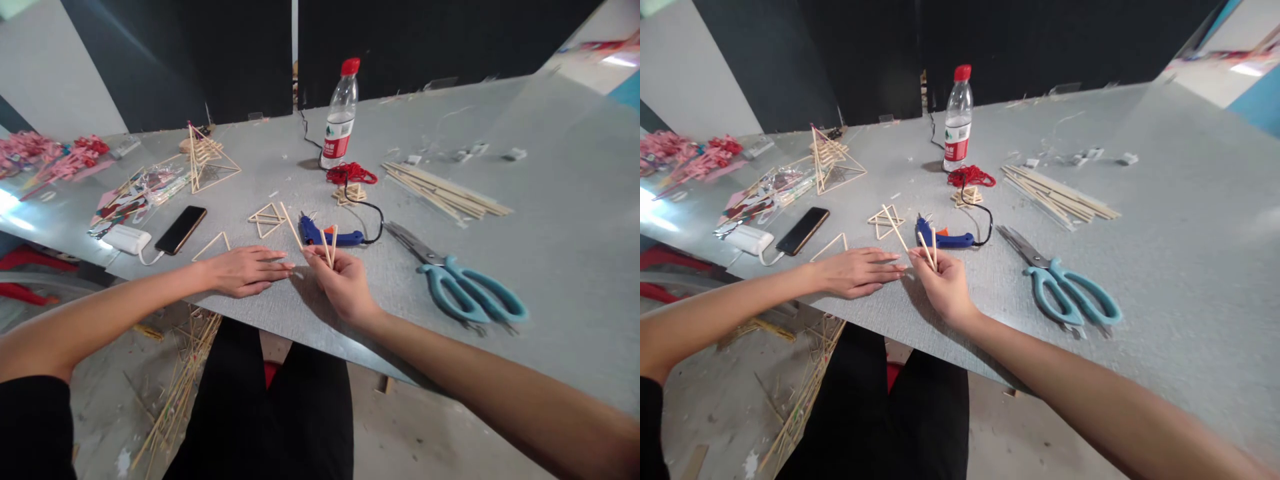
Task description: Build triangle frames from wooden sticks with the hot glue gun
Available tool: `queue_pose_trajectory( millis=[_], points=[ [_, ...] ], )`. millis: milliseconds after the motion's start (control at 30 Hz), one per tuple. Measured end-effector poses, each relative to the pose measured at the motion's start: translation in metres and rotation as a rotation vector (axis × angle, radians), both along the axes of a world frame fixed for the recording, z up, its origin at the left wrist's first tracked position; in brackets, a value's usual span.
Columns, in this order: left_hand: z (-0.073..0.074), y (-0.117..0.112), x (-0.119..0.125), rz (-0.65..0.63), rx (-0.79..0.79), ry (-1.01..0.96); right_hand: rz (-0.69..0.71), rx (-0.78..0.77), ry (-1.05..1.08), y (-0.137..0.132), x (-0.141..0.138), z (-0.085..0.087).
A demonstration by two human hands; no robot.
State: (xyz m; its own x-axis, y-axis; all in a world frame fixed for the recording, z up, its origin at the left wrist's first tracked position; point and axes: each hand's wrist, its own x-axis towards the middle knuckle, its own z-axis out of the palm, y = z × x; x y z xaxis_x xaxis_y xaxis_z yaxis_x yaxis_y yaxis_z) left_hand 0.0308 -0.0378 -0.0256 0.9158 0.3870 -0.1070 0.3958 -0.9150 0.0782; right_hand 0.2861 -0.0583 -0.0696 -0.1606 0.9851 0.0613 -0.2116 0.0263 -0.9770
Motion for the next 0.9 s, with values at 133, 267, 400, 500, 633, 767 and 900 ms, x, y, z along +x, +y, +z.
queue_pose_trajectory(
  millis=[133, 267, 400, 500, 633, 767, 900],
  points=[
    [-0.005, 0.008, -0.002, -0.044, 0.015, -0.016, -0.002, 0.004, -0.002, 0.001, 0.001, -0.001],
    [-0.002, 0.011, 0.003, -0.075, -0.001, -0.020, -0.009, 0.012, 0.002, 0.001, 0.000, 0.001],
    [0.000, 0.014, 0.012, -0.102, -0.018, -0.022, -0.004, 0.018, 0.000, 0.002, 0.000, 0.002],
    [-0.001, 0.014, 0.010, -0.130, -0.005, -0.031, 0.005, 0.021, -0.005, 0.003, 0.000, 0.001],
    [-0.004, 0.004, 0.002, -0.056, 0.082, -0.136, 0.004, 0.018, -0.006, 0.003, 0.001, -0.002],
    [-0.005, -0.014, -0.001, 0.147, 0.218, -0.202, 0.002, 0.009, 0.004, 0.002, 0.001, -0.002],
    [0.001, -0.037, -0.005, 0.305, 0.270, -0.189, 0.000, 0.008, 0.004, 0.001, 0.002, 0.001]
  ],
)
